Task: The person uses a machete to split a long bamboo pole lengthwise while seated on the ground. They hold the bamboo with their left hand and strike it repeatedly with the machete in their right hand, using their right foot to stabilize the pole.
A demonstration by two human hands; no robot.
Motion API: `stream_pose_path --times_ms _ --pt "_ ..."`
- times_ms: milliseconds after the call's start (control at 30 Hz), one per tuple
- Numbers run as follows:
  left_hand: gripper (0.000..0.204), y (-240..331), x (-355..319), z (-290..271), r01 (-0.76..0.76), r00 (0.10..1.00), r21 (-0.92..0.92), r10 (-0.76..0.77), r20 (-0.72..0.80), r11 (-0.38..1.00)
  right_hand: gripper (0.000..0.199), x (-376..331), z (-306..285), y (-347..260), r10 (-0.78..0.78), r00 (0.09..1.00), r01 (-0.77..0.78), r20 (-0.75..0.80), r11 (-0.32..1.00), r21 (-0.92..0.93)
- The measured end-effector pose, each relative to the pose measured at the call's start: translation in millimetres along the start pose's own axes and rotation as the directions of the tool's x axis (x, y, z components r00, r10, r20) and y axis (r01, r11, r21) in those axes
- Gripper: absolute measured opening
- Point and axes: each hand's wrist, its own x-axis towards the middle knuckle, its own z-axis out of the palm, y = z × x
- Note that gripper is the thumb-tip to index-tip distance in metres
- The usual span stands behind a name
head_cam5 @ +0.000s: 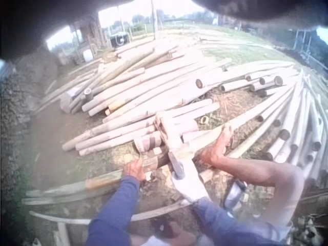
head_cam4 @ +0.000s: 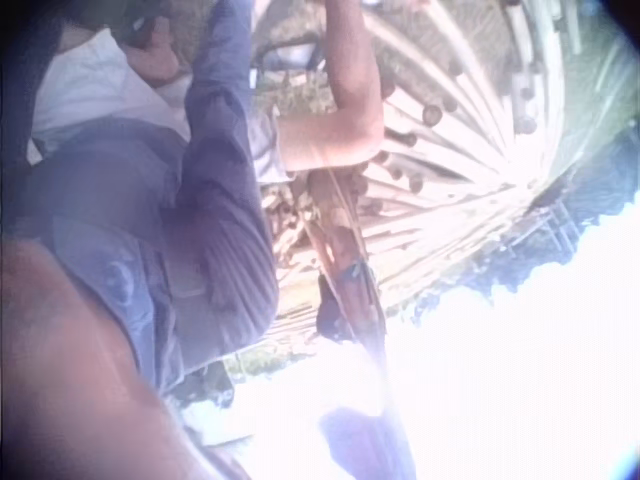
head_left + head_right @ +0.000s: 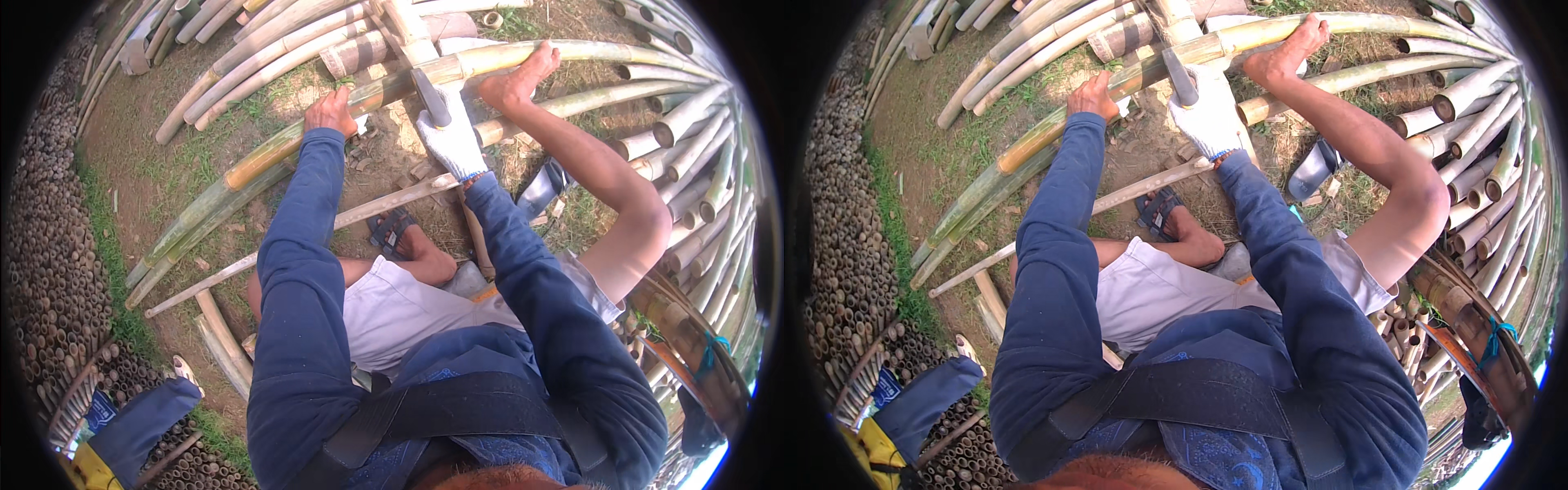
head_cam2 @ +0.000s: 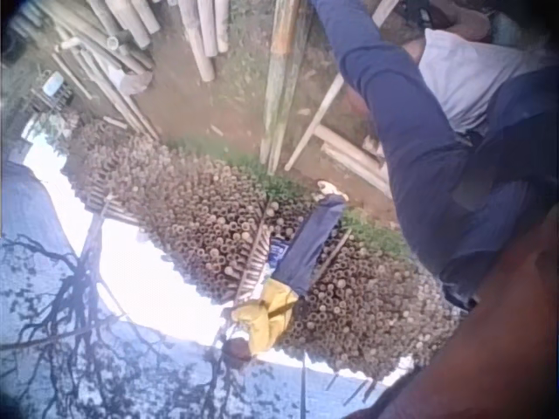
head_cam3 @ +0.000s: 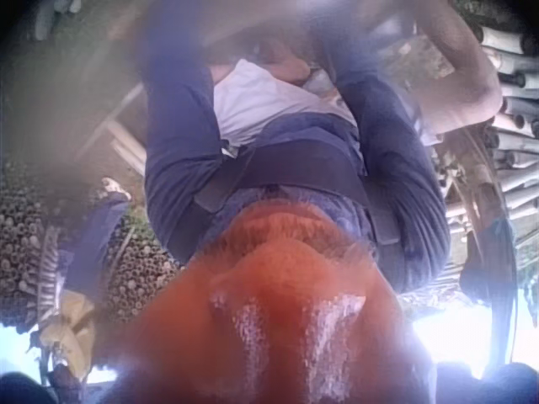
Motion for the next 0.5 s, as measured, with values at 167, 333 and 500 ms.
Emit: stream_pose_path --times_ms 167,333,500 --pt "0.042 -19 -11 2 0.065 0.995 0.058 -0.069 0.077 0.996 0.057 -113 -70 -50 0.353 0.911 -0.366 0.215 0.93 0.022" --pt "0.047 -6 -15 0 0.107 0.981 0.1 -0.121 0.151 0.989 0.063 -218 -175 -126 0.323 0.906 -0.315 0.273 0.946 -0.076" --pt "0.043 2 -8 7 0.058 0.997 0.059 -0.061 0.052 0.997 0.056 -103 -104 -78 0.501 0.813 -0.528 0.297 0.849 0.013"
